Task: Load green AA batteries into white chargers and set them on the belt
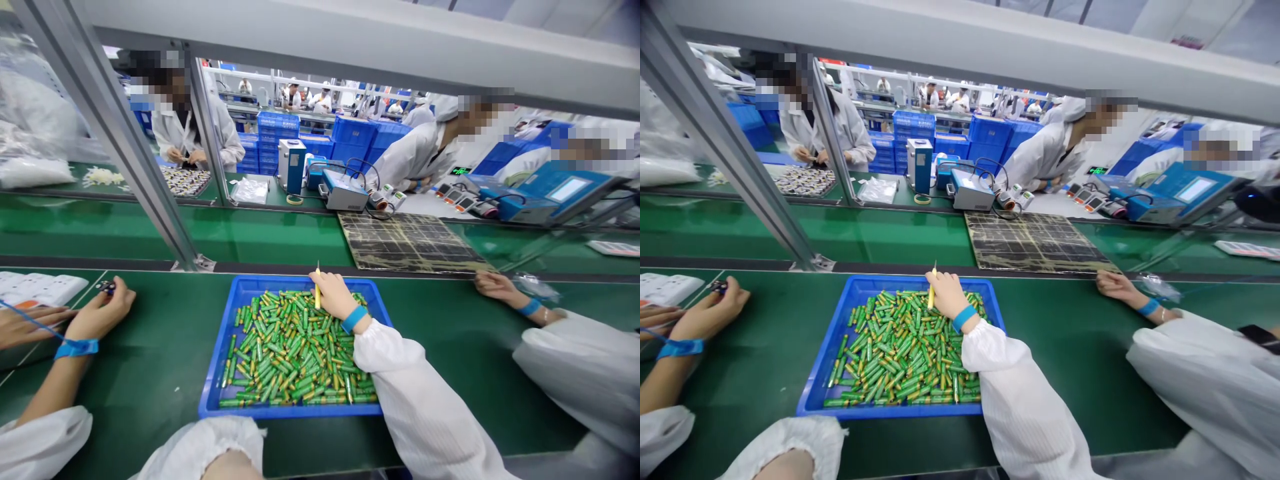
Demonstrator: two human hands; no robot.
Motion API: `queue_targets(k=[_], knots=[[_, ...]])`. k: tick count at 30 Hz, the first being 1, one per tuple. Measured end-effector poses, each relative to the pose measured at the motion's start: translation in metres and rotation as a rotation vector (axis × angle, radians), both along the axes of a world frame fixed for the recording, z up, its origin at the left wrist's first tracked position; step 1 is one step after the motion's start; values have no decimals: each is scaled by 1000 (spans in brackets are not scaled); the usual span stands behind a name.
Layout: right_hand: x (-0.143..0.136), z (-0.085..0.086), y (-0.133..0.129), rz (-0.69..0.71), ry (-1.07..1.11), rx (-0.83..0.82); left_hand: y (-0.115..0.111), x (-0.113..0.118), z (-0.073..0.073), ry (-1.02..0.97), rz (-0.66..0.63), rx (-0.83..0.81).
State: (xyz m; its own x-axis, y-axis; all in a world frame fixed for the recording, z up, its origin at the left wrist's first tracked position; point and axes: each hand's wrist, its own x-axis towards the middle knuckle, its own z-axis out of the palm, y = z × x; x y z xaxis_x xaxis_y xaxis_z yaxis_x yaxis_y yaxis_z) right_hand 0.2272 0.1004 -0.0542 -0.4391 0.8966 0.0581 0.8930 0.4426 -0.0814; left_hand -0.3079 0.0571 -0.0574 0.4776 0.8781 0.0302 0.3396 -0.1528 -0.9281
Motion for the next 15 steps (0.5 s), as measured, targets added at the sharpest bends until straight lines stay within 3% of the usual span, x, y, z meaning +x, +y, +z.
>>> queue_targets(k=[2,10,13,15], knots=[[0,0,0,-1,-4,1,-1,1,2,235,63,-109],[0,2,-1,4,18,1,-19,13,-1,371,202,-8],[-1,3,-1,0,20,-6,-16,9,-3,203,187,-40],[-1,4,-1,-3,22,-18,-15,4,-5,-120,112,-108]])
